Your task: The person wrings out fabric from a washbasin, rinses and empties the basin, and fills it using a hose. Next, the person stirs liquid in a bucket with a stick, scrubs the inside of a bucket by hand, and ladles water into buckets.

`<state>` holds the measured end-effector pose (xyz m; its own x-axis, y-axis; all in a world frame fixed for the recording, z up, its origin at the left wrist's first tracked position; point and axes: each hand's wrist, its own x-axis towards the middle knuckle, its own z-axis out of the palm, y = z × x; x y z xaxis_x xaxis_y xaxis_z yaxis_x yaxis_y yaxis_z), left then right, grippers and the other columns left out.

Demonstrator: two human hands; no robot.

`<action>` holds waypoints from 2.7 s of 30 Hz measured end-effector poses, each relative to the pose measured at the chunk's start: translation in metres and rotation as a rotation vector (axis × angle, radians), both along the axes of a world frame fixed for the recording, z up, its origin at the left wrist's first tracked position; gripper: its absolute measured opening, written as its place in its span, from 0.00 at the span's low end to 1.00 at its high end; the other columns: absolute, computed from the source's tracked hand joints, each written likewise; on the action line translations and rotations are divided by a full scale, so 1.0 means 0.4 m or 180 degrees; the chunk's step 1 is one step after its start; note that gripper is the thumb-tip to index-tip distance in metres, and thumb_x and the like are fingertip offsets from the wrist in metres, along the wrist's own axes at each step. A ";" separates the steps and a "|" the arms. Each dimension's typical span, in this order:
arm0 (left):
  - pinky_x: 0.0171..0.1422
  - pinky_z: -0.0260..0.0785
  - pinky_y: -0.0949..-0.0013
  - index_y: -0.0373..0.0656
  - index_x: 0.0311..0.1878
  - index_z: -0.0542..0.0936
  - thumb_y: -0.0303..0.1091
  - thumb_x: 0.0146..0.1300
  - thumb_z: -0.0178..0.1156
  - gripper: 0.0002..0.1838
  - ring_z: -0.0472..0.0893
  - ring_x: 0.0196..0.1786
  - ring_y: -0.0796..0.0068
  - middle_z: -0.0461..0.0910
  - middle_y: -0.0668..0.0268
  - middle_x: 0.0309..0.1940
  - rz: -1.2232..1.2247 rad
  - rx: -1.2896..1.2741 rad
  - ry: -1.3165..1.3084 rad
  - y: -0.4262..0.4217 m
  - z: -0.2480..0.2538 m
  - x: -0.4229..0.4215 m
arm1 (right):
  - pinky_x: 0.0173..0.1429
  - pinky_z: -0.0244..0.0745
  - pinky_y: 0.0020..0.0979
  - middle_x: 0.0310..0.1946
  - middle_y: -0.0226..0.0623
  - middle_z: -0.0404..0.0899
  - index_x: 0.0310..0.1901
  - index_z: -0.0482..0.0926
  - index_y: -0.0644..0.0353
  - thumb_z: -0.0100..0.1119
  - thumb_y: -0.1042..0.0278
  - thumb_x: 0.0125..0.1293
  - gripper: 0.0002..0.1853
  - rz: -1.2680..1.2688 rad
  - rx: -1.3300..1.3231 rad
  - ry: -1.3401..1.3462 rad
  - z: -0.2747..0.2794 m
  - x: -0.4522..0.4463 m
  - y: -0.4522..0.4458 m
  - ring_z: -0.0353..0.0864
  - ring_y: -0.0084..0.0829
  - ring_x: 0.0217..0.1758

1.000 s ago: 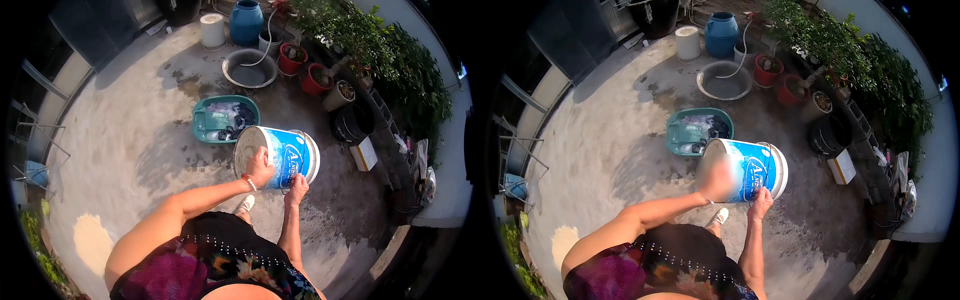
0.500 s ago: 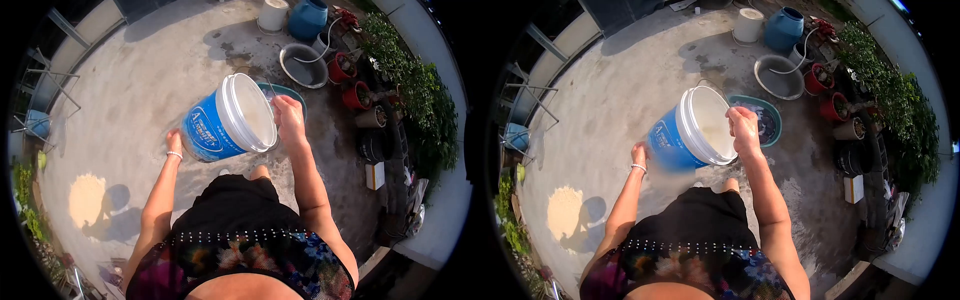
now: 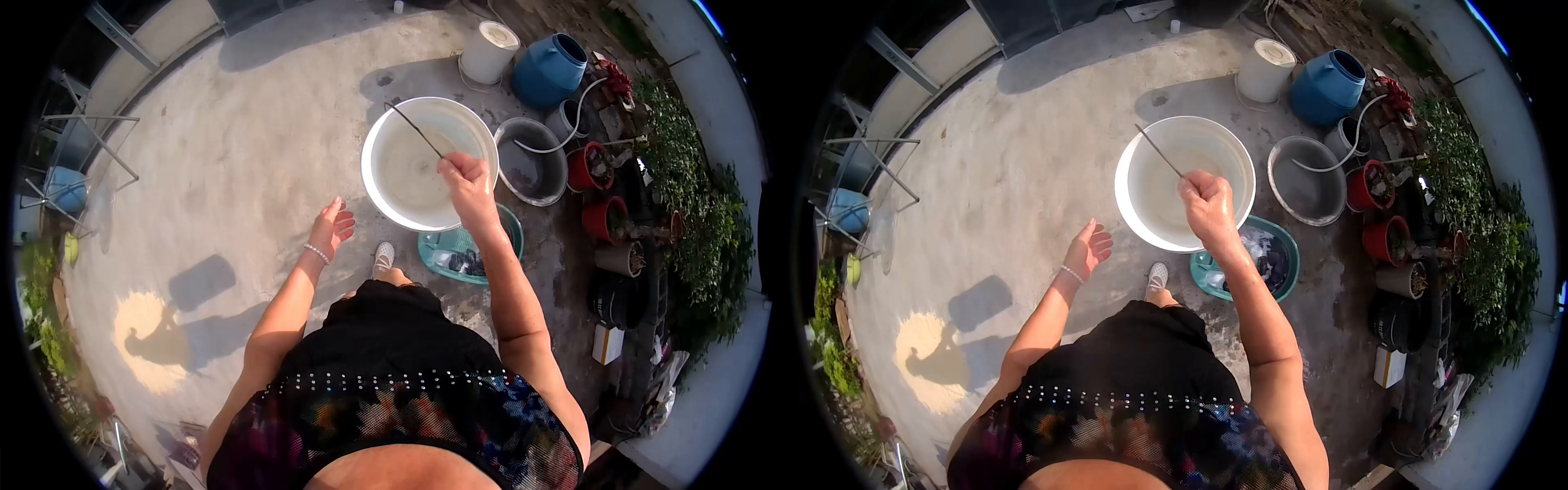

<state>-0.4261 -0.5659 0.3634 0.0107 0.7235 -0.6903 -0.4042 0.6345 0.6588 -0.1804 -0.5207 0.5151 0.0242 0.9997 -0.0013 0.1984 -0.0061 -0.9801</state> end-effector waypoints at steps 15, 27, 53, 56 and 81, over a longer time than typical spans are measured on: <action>0.63 0.58 0.50 0.32 0.58 0.62 0.71 0.48 0.55 0.50 0.65 0.59 0.56 0.65 0.49 0.55 -0.0116 -0.0102 -0.2008 0.946 0.093 0.155 | 0.29 0.73 0.44 0.21 0.49 0.76 0.28 0.71 0.64 0.52 0.72 0.52 0.05 0.0564 0.0823 -0.2335 -0.205 -0.072 0.739 0.78 0.50 0.26; 0.35 0.68 0.56 0.41 0.41 0.76 0.40 0.43 0.73 0.23 0.76 0.39 0.67 0.77 0.64 0.36 0.0243 -0.0299 0.0505 1.600 0.082 0.491 | 0.44 0.70 0.38 0.33 0.46 0.75 0.47 0.68 0.73 0.55 0.75 0.46 0.23 0.1584 0.0689 -0.2389 -0.278 0.188 1.282 0.78 0.43 0.38; 0.41 0.73 0.54 0.41 0.35 0.75 0.28 0.41 0.56 0.13 0.78 0.40 0.62 0.77 0.61 0.36 0.0479 -0.0620 0.1058 2.557 -0.021 1.147 | 0.39 0.80 0.42 0.36 0.51 0.69 0.39 0.67 0.75 0.45 0.76 0.61 0.10 -0.3983 -0.1870 0.2844 -0.714 2.038 2.284 0.77 0.47 0.32; 0.48 0.69 0.51 0.45 0.38 0.75 0.29 0.39 0.57 0.16 0.76 0.43 0.63 0.77 0.65 0.37 0.0522 -0.0748 0.1114 2.553 0.000 1.231 | 0.43 0.77 0.52 0.28 0.39 0.60 0.32 0.65 0.66 0.41 0.78 0.61 0.02 -0.4375 -0.2364 0.3313 -0.965 2.128 2.417 0.73 0.47 0.33; 0.50 0.70 0.55 0.40 0.46 0.74 0.32 0.41 0.55 0.23 0.77 0.48 0.62 0.78 0.61 0.46 0.1151 -0.1296 0.1256 2.591 0.038 1.370 | 0.50 0.72 0.33 0.40 0.40 0.79 0.44 0.78 0.64 0.66 0.59 0.54 0.20 -0.5769 -0.2134 0.2636 -1.505 2.097 2.529 0.78 0.36 0.43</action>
